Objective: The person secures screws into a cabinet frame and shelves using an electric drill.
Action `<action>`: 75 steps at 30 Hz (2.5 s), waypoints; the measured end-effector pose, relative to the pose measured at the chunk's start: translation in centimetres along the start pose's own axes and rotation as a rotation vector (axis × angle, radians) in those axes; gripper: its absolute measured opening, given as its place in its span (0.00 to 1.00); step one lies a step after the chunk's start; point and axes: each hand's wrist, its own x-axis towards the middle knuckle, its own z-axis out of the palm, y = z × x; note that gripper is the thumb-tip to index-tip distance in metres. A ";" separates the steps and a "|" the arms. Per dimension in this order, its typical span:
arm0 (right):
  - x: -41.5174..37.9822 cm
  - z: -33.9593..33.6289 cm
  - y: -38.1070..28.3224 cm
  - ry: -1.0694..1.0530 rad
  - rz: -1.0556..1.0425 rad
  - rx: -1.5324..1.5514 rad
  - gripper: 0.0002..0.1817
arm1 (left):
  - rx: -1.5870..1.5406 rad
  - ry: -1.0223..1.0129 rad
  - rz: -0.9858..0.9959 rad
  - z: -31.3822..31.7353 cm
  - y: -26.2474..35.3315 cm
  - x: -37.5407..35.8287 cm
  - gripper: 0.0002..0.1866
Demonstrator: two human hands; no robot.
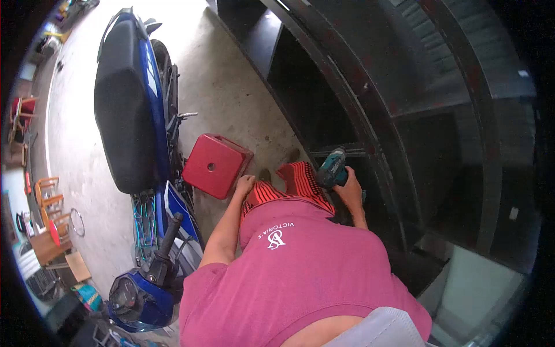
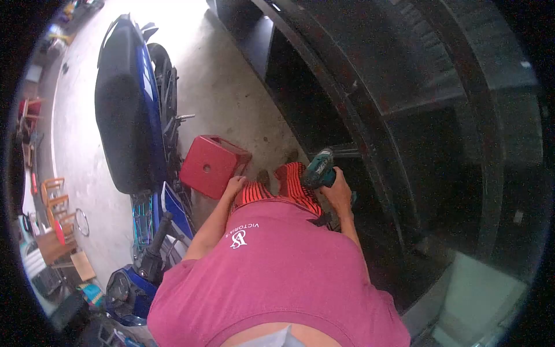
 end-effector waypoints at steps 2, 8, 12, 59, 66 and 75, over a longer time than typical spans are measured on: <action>1.9 0.4 -0.8 -0.018 -0.040 -0.030 0.38 | -0.046 -0.033 -0.037 -1.0 4.6 0.0 0.20; 10.4 0.7 -3.5 -0.149 -0.147 -0.106 0.39 | -0.256 -0.364 -0.067 -3.2 13.3 4.1 0.25; 16.7 0.0 -7.7 -0.205 -0.218 -0.117 0.39 | -0.115 -0.553 0.256 -4.2 22.1 6.9 0.29; 43.8 1.2 -29.5 -0.316 -0.226 -0.336 0.46 | -1.386 -0.093 -0.080 -12.9 42.6 37.0 0.11; 45.0 1.1 -32.0 -0.331 -0.146 -0.336 0.44 | -1.368 -0.210 -0.072 -14.3 42.6 39.1 0.12; 45.3 1.0 -33.3 -0.338 -0.090 -0.331 0.40 | -1.355 -0.286 -0.069 -15.1 42.4 39.6 0.11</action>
